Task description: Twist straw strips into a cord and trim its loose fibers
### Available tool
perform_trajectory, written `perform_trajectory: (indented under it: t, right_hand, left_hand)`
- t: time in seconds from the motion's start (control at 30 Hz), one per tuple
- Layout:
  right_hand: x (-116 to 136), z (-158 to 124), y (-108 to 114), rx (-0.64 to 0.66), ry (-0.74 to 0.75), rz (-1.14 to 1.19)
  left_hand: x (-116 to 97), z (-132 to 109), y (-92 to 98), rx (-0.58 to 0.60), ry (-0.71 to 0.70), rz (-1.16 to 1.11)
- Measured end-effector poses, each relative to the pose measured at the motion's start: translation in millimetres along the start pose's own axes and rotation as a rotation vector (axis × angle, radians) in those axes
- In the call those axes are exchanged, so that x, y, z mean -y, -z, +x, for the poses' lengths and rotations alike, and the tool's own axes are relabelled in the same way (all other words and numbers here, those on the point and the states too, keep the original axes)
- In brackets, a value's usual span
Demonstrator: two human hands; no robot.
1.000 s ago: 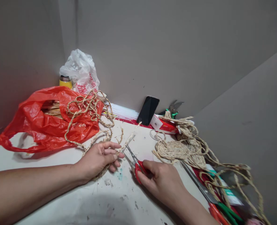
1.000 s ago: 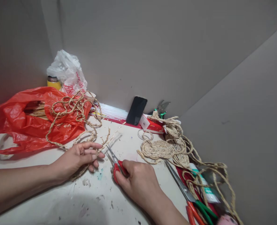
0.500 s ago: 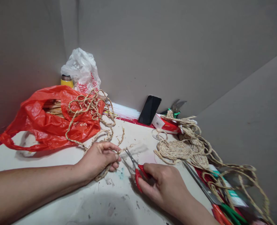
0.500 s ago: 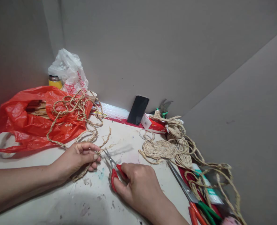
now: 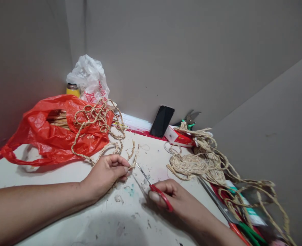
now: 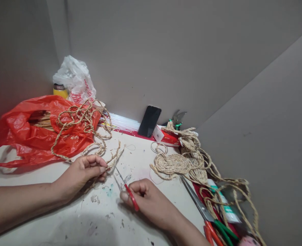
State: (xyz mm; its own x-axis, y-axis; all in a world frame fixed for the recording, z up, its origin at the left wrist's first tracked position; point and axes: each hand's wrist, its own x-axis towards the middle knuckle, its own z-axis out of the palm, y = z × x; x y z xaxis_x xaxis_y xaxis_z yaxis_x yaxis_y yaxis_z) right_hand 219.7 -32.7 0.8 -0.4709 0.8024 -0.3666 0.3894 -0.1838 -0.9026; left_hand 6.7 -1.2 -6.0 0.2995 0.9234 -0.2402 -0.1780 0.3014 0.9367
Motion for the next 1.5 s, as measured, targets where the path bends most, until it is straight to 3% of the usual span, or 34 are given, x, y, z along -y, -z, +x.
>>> perform_trajectory:
  t: [0.2, 0.33, 0.43, 0.6, 0.8, 1.1, 1.5]
  right_hand:
    - [-3, 0, 0, -0.013, 0.006, 0.016]
    - [-1, 0, -2, -0.1, 0.027, -0.043]
    - [2, -2, -2, -0.2, 0.052, -0.224]
    - [2, -3, -1, -0.342, 0.145, -0.727]
    - [1, -2, -3, -0.385, 0.177, -1.07]
    - [0, -3, -5, -0.396, 0.223, -1.158]
    - [-9, 0, -7, -0.362, 0.268, -1.155]
  left_hand:
    - [7, 0, 1.5, 0.053, -0.02, 0.025]
    - [8, 1, 1.5, 0.049, 0.099, -0.057]
    - [8, 2, 1.3, 0.041, 0.182, -0.096]
    - [3, 1, 1.4, 0.021, 0.257, -0.168]
    - [-1, 3, 2.7, 0.051, 0.29, -0.264]
    - [3, 2, 2.9, 0.143, 0.351, -0.329]
    - [4, 2, 1.2, 0.143, 0.377, -0.318]
